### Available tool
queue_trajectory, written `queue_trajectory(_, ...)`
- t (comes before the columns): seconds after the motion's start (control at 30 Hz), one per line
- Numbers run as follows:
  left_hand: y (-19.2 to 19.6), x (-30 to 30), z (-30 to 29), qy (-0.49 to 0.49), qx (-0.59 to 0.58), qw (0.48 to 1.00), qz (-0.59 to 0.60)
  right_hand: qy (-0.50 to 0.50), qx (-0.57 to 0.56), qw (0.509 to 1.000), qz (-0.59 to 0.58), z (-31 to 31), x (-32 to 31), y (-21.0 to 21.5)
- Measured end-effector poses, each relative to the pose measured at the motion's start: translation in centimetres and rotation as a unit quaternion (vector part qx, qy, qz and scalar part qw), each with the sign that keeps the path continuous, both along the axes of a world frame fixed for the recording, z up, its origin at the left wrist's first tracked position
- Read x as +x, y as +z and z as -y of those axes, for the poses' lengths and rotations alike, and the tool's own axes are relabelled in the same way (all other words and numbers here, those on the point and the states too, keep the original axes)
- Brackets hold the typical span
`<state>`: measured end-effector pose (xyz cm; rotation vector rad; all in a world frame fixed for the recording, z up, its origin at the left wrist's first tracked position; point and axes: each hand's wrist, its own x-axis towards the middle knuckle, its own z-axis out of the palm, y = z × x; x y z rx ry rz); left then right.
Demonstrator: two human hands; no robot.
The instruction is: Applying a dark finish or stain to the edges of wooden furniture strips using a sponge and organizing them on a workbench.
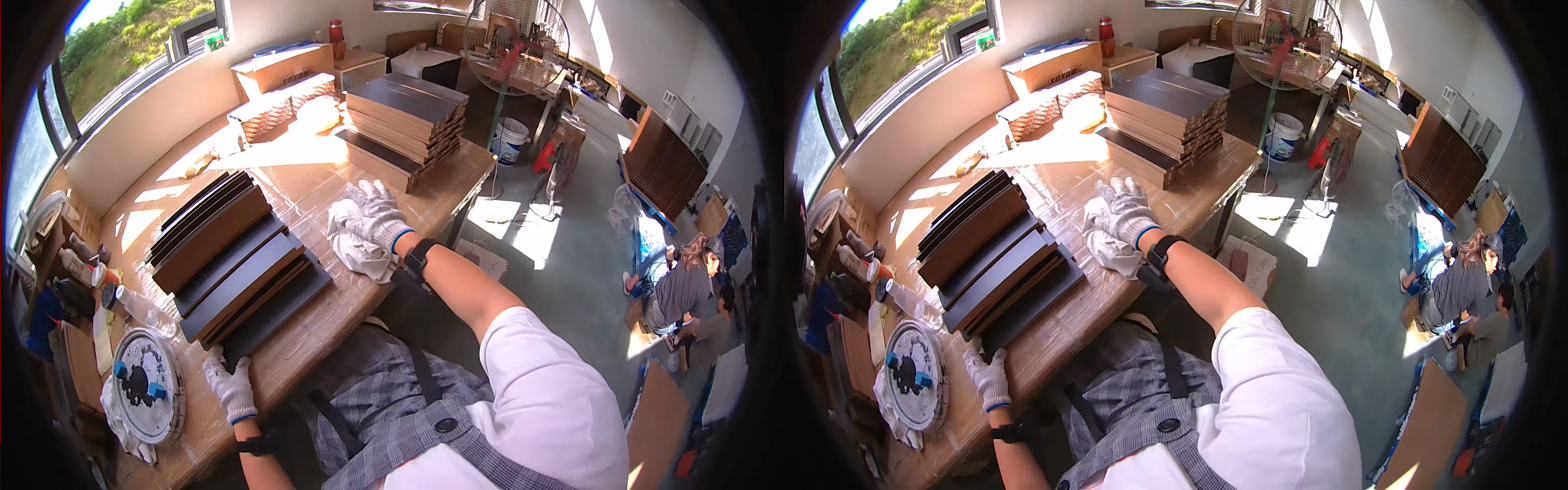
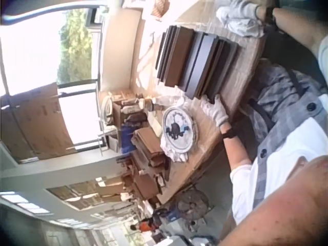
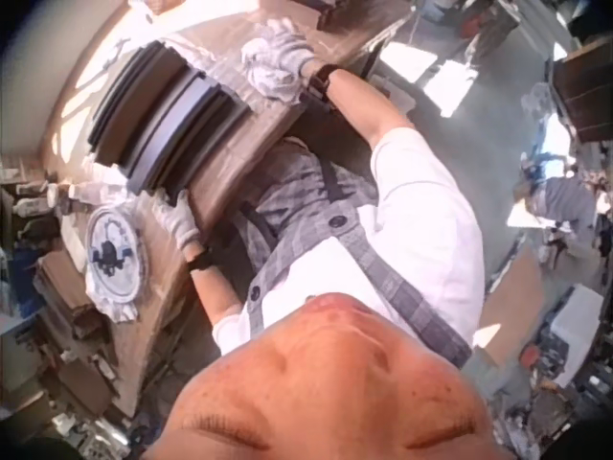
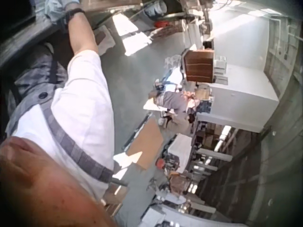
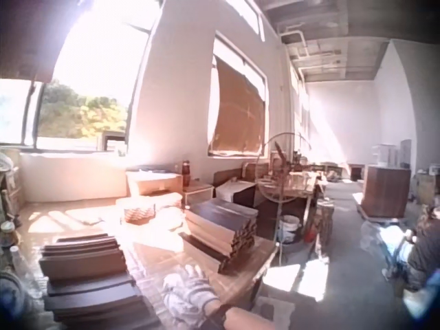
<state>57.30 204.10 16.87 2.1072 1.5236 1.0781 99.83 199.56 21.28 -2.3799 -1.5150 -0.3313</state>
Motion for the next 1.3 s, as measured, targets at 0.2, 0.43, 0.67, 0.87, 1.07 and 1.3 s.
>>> queue_trajectory(0.2, -1.0, 0.4, -0.6, 0.006, 0.062, 0.998, -0.008, -0.023, 0.048, 0.994, -0.092, 15.9, 2.2, -2.0)
queue_trajectory(0.43, -1.5, 0.9, -2.0, -0.02, -0.016, 0.984, 0.176, -0.316, -0.224, 0.803, -0.452, 36.2, 3.7, -6.3)
queue_trajectory(0.67, 0.0, 2.6, -1.0, -0.048, 0.147, 0.98, 0.122, -0.344, -0.115, 0.801, -0.475, 41.0, 5.6, -8.9)
queue_trajectory(0.87, -1.5, 9.5, 2.3, -0.089, 0.24, 0.964, 0.069, -0.289, -0.117, 0.88, -0.358, 42.3, 10.2, -12.9)
queue_trajectory(1.07, 3.9, 18.4, 6.3, -0.195, 0.39, 0.895, -0.091, -0.333, -0.163, 0.822, -0.433, 47.4, 8.7, -15.3)
queue_trajectory(1.3, 2.9, 21.6, 3.2, -0.314, 0.322, 0.853, -0.265, -0.508, -0.274, 0.618, -0.534, 59.0, 1.8, -22.9)
